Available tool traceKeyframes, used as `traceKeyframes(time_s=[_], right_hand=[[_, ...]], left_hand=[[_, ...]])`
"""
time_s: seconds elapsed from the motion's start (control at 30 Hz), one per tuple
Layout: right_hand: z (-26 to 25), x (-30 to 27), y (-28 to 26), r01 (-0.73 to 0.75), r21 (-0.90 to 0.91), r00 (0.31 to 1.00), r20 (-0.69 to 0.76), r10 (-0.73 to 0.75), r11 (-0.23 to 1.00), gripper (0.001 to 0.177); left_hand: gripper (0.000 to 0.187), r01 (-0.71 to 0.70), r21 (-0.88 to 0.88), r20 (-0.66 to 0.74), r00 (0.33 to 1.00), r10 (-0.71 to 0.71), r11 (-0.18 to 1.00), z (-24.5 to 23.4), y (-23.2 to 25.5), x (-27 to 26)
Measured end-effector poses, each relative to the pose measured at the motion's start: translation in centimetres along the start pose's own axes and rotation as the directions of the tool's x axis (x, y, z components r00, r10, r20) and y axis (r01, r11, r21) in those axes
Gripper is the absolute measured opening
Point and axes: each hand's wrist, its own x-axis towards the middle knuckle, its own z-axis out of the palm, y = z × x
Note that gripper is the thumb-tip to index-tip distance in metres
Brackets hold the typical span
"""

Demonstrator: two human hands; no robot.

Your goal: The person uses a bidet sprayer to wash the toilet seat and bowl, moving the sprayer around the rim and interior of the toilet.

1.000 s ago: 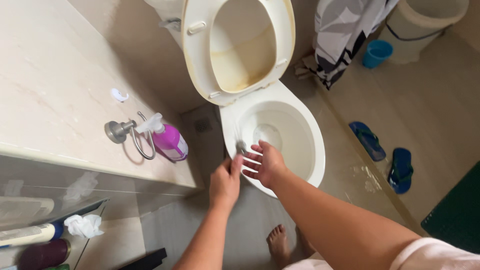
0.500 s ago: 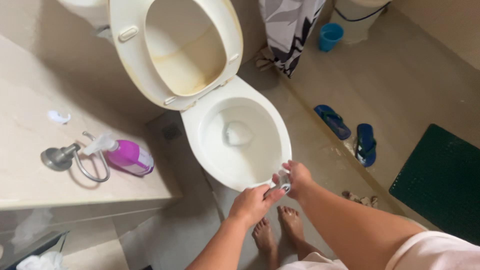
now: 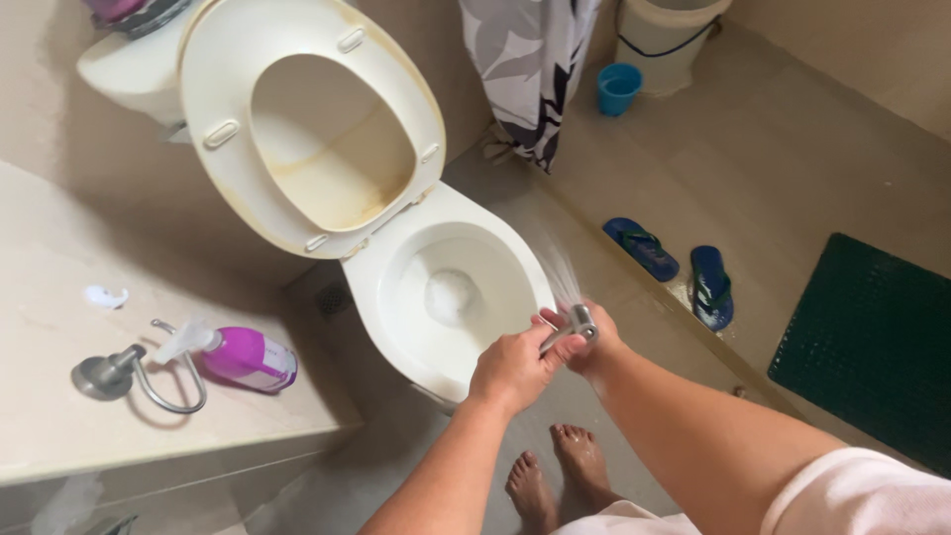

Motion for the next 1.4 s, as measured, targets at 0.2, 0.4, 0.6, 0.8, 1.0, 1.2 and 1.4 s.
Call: traceKeyframes(time_s=[0.2,0.4,0.6,0.8,1.0,1.2,1.4], right_hand=[[-3.8,-0.3,-0.7,-0.017,0.124,0.97,-0.24,0.046,0.992,0.028],[-1.6,-0.9,-2.3,0.022,0.114,0.994,-0.107,-0.01,0.993,0.028],[4.9,1.1,-5.9,-0.021,0.162,0.972,0.232,-0.017,0.987,0.022],[17.4,-8.3,-6.4,0.153,-0.118,0.94,0.324,-0.108,0.981,0.025],[22.9,-9.0,-5.0,0.171,-0.06,0.875,0.467,-0.124,0.984,0.026],[25.3,-10.6,-3.7,0.101,-0.206,0.923,0.384,-0.014,0.973,0.032],[23.6,-10.1,-0.3,0.002,-0.284,0.952,0.295,0.085,0.959,0.028]], left_hand=[[0.071,0.143,0.06,-0.045,0.989,-0.14,0.988,0.4,2.3,2.0],[0.073,0.069,0.054,-0.009,0.998,-0.068,0.996,0.1,3.3,3.1],[0.069,0.151,-0.011,-0.212,0.966,-0.149,0.989,-3.1,3.7,3.6],[0.072,0.263,-0.111,-0.373,0.883,-0.286,0.958,-9.0,4.4,2.7],[0.071,0.073,-0.096,-0.488,0.866,-0.111,0.993,-13.5,5.4,2.8],[0.069,0.04,-0.275,-0.645,0.733,-0.216,0.96,-17.5,4.2,1.7],[0.068,0.165,-0.367,-0.732,0.557,-0.393,0.916,-15.6,-3.2,-1.8]])
